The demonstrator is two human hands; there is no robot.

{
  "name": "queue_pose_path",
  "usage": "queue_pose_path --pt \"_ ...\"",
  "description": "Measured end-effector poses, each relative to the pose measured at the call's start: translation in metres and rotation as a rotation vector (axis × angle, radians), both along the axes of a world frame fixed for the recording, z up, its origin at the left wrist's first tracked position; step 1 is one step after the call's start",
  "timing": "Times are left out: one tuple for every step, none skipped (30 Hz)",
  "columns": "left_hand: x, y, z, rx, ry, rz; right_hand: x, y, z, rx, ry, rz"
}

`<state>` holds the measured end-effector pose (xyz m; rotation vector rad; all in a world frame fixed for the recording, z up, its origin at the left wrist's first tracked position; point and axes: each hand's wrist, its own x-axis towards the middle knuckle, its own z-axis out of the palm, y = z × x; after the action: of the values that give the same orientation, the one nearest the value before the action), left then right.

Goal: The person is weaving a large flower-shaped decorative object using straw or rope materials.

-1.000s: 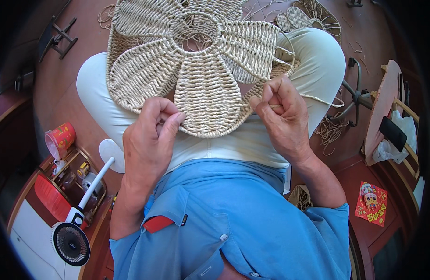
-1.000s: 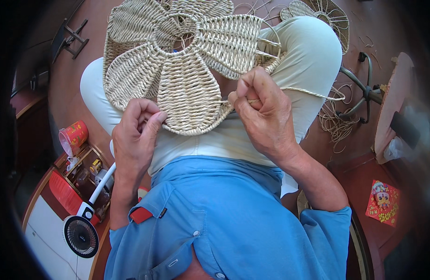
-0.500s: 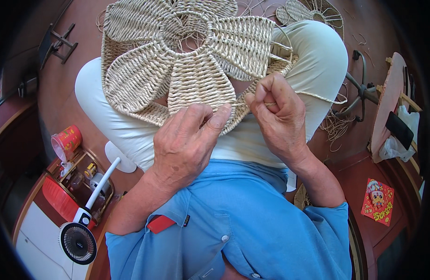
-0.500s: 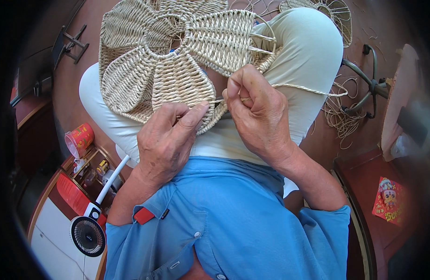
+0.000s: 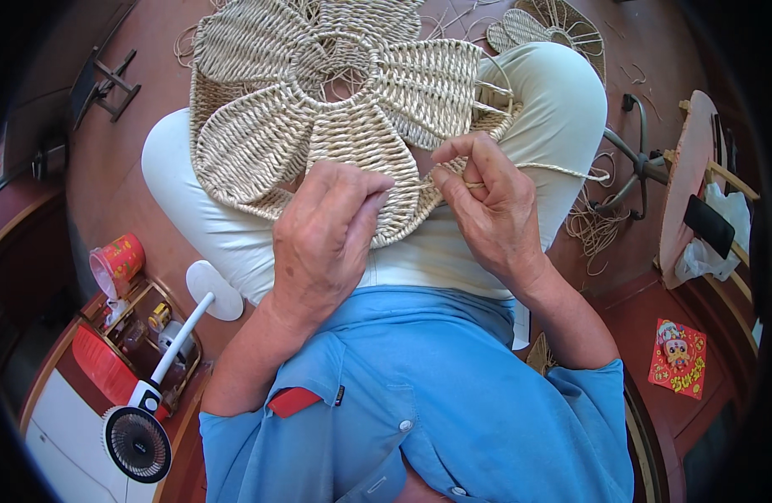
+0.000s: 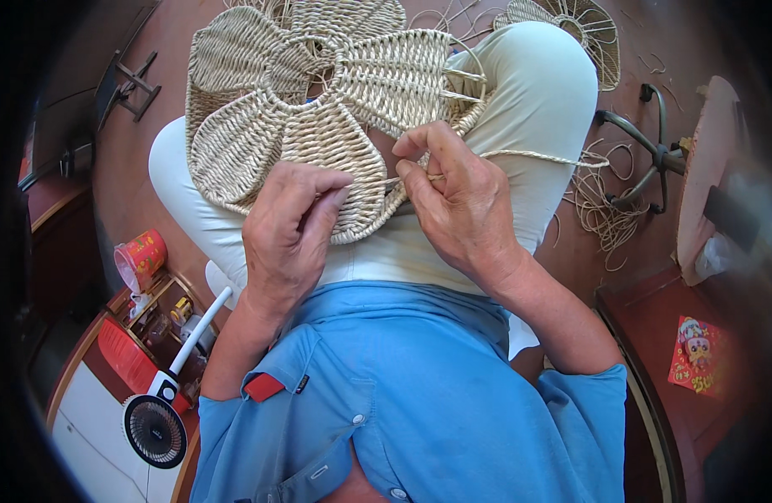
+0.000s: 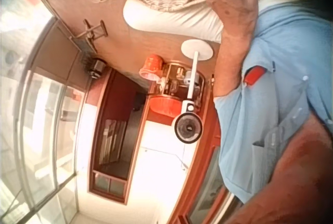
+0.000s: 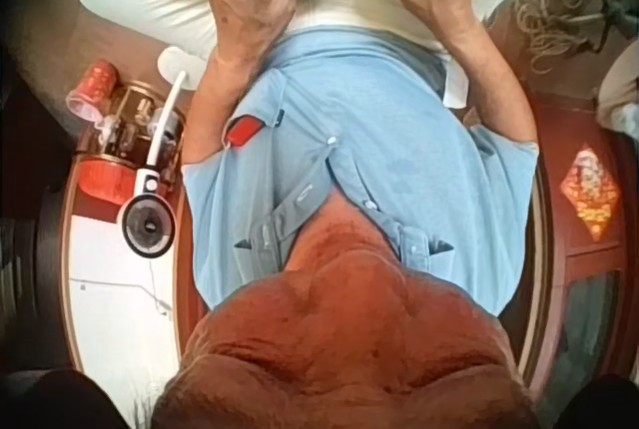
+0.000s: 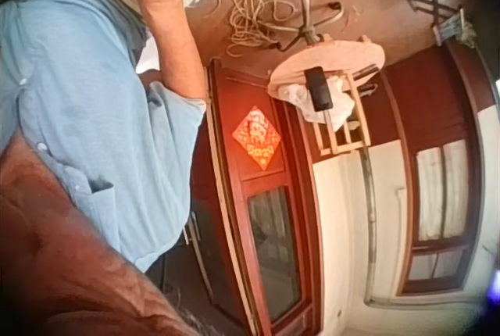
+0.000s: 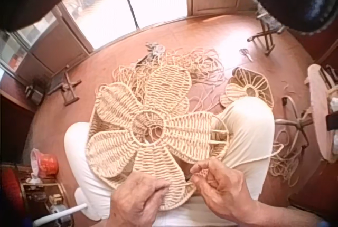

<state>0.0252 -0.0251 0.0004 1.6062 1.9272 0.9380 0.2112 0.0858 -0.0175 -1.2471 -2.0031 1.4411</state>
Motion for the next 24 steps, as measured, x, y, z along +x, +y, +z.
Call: queue_pose_path --pt "-0.002 0.004 -0.002 0.016 0.003 -0.025 0.002 -0.001 0.001 0.004 -0.002 -0.004" --pt "-0.002 0.008 -0.004 0.019 0.002 -0.03 0.007 -0.004 0.002 0.017 -0.006 0.01" --pt "-0.002 0.013 -0.007 0.035 0.03 -0.055 0.012 -0.007 0.003 0.028 -0.01 0.021" --pt "-0.001 0.016 -0.009 0.049 0.058 -0.081 0.017 -0.011 0.004 0.029 -0.011 0.012" --pt "-0.001 0.019 -0.009 0.05 0.058 -0.09 0.023 -0.015 0.006 -0.053 0.013 -0.011" --pt "0.0 0.021 -0.008 0.022 0.076 -0.115 0.027 -0.018 0.007 -0.136 0.038 -0.033" --pt "0.001 0.023 -0.008 -0.007 0.094 -0.14 0.029 -0.02 0.008 -0.137 0.039 -0.043" --pt "0.001 0.024 -0.008 -0.008 0.096 -0.15 0.031 -0.021 0.009 -0.159 0.038 -0.055" --pt "0.0 0.025 -0.008 -0.003 0.149 -0.189 0.032 -0.021 0.011 -0.18 0.036 -0.069" --pt "0.0 0.026 -0.008 0.004 0.204 -0.229 0.033 -0.021 0.012 -0.182 0.039 -0.08" --pt "0.001 0.027 -0.005 0.004 0.206 -0.241 0.033 -0.02 0.012 -0.16 0.014 -0.065" --pt "0.0 0.028 -0.001 -0.018 0.276 -0.306 0.032 -0.018 0.011 -0.138 -0.009 -0.05" --pt "0.0 0.03 0.002 -0.04 0.347 -0.372 0.032 -0.017 0.01 -0.138 -0.004 -0.062" --pt "0.0 0.033 0.003 -0.038 0.352 -0.384 0.032 -0.017 0.008 -0.136 -0.003 -0.048" --pt "0.0 0.035 0.004 -0.044 0.383 -0.413 0.033 -0.017 0.008 -0.135 -0.002 -0.033" --pt "0.0 0.037 0.005 -0.049 0.413 -0.443 0.032 -0.017 0.007 -0.136 0.003 -0.043" --pt "0.0 0.039 0.007 -0.049 0.418 -0.453 0.032 -0.017 0.008 -0.124 0.007 -0.042" --pt "0.0 0.041 0.01 -0.098 0.426 -0.47 0.031 -0.017 0.008 -0.112 0.012 -0.039" --pt "0.0 0.043 0.013 -0.147 0.434 -0.486 0.03 -0.016 0.009 -0.113 0.019 -0.049" --pt "0.002 0.043 0.013 -0.147 0.44 -0.496 0.03 -0.016 0.009 -0.116 0.016 -0.049" --pt "0.005 0.042 0.013 -0.17 0.439 -0.474 0.029 -0.015 0.009 -0.12 0.013 -0.051" --pt "0.006 0.041 0.012 -0.192 0.437 -0.452 0.028 -0.015 0.007 -0.12 0.019 -0.062" --pt "0.005 0.041 0.01 -0.191 0.443 -0.462 0.028 -0.016 0.005 -0.103 0.028 -0.062" --pt "0.005 0.041 0.007 -0.137 0.499 -0.475 0.027 -0.016 0.004 -0.086 0.034 -0.064"
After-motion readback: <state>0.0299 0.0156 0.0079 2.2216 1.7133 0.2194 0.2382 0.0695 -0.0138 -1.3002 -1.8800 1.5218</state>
